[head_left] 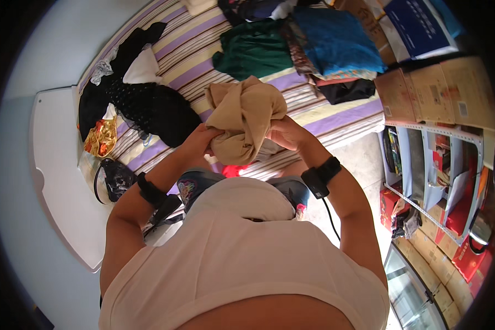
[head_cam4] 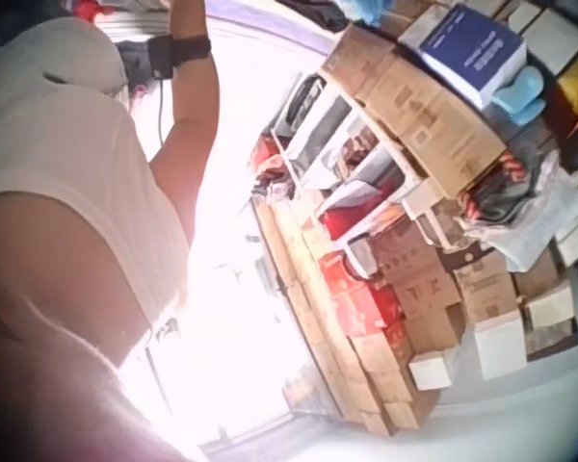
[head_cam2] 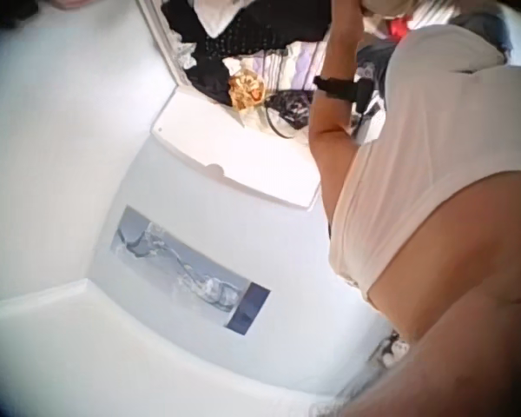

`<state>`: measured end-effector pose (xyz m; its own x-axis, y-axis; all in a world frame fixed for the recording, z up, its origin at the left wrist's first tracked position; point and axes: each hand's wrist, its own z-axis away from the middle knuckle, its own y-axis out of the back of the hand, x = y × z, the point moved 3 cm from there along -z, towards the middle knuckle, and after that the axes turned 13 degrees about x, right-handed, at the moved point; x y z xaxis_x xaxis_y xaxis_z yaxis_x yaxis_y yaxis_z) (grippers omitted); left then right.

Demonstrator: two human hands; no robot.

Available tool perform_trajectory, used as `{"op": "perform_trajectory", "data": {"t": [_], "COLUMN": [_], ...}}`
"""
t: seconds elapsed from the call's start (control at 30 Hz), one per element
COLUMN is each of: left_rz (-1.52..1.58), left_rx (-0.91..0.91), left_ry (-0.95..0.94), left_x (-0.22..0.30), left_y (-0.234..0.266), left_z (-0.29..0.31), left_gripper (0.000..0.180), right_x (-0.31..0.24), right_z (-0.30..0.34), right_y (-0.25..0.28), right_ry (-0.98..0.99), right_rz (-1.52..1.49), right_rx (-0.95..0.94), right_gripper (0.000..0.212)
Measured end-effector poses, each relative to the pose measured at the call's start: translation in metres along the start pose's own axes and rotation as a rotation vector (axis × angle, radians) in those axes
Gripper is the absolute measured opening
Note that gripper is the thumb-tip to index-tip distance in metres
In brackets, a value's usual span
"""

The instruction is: Folding various items of clothing including a white shirt, a green shirt, a black garment, a skirt, and trousers on a bed.

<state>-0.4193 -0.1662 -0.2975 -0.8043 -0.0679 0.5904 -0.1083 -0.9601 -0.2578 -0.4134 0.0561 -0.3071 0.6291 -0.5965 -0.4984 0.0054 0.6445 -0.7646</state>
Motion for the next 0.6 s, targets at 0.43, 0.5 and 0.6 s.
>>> {"op": "perform_trajectory", "data": {"t": [0.43,0.5,0.6], "left_rz": [-0.170,-0.224,-0.218], "left_rx": [0.460,0.495,0.476], "left_ry": [-0.509,-0.566,-0.613], "left_x": [-0.060,-0.059,-0.066], "left_y": [-0.084,-0.091,-0.095], "left_z": [0.091,0.116,0.143], "left_gripper": [0.024,0.024,0.027], "right_x": [-0.040,-0.034,-0.020], "right_z": [0.118,0.123,0.123], "right_y": [-0.030,-0.046,-0.060], "right_ry": [-0.278,-0.283,-0.133], "right_rz": [-0.182,-0.117,0.451], "right_rx": [-0.233,-0.271,0.005], "right_gripper": [0.068,0.064,0.059]}}
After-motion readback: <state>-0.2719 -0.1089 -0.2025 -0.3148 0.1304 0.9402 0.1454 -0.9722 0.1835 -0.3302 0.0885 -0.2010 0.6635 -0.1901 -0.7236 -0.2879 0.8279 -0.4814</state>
